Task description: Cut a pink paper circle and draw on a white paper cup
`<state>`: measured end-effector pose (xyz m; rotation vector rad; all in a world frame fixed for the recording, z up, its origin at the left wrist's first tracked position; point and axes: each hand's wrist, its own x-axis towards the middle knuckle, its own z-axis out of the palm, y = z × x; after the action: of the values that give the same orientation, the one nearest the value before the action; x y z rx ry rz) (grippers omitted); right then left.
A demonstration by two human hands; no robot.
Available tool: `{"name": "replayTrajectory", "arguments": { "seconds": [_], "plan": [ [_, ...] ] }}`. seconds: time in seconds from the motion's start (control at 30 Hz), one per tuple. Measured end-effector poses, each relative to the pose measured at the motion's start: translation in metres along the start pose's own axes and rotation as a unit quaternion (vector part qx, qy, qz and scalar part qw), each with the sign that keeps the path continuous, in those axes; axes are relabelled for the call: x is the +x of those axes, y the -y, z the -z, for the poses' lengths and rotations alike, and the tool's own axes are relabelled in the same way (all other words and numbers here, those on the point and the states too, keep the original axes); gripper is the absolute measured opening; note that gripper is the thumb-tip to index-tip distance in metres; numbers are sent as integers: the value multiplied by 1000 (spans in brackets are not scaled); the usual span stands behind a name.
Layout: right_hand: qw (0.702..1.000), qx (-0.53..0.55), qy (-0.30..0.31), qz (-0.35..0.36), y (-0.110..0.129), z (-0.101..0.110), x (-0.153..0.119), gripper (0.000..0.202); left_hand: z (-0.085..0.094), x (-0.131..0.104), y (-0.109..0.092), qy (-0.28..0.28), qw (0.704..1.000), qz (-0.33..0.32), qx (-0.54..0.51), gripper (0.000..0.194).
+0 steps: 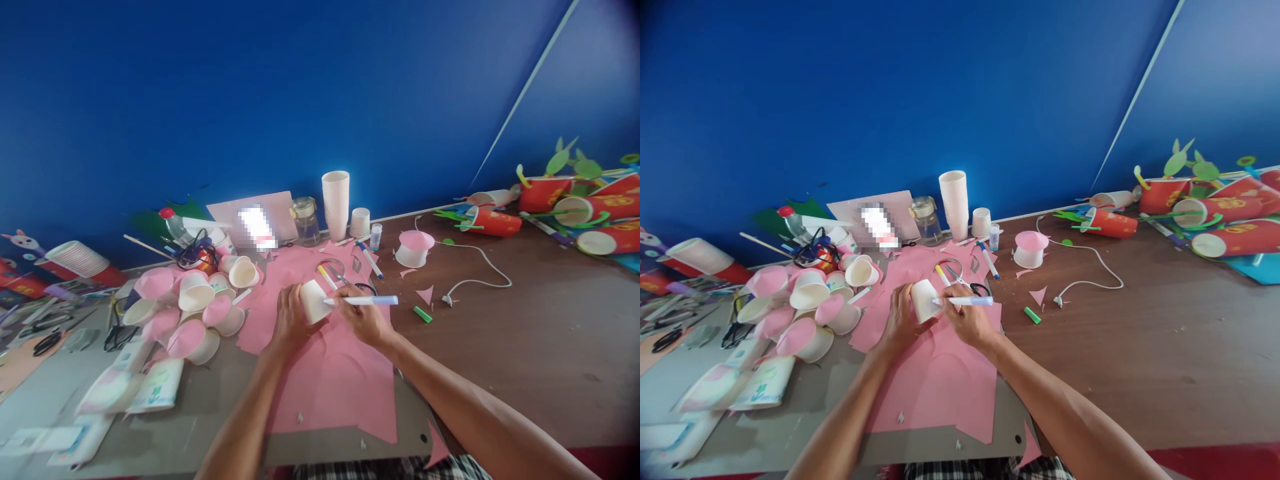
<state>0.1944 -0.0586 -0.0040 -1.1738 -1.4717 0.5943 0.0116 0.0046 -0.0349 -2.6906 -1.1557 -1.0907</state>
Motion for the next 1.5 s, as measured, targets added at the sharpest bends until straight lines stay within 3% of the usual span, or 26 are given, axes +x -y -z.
{"name": "replayTrajectory", "arguments": {
  "seconds": [0.1,0.33,0.47,0.83,1.0,1.5],
  "plan": [
    [1000,26,-2,-13,1,0,0,14,0,0,0,0,1000,0,-6,80],
    [995,56,72,-41,3,1,0,16,0,0,0,14,1000,8,-3,78],
    [996,76,34,-38,2,4,2,15,-1,0,1,6,1000,7,-5,79],
    [990,107,78,-51,1,4,2,19,2,0,-1,9,1000,-4,-3,77],
    [991,106,55,-54,1,2,2,21,3,1,-4,1,1000,-2,-4,78],
    [987,120,81,-69,1,2,1,19,1,2,-4,-11,1000,-4,-16,79]
  ]
}}
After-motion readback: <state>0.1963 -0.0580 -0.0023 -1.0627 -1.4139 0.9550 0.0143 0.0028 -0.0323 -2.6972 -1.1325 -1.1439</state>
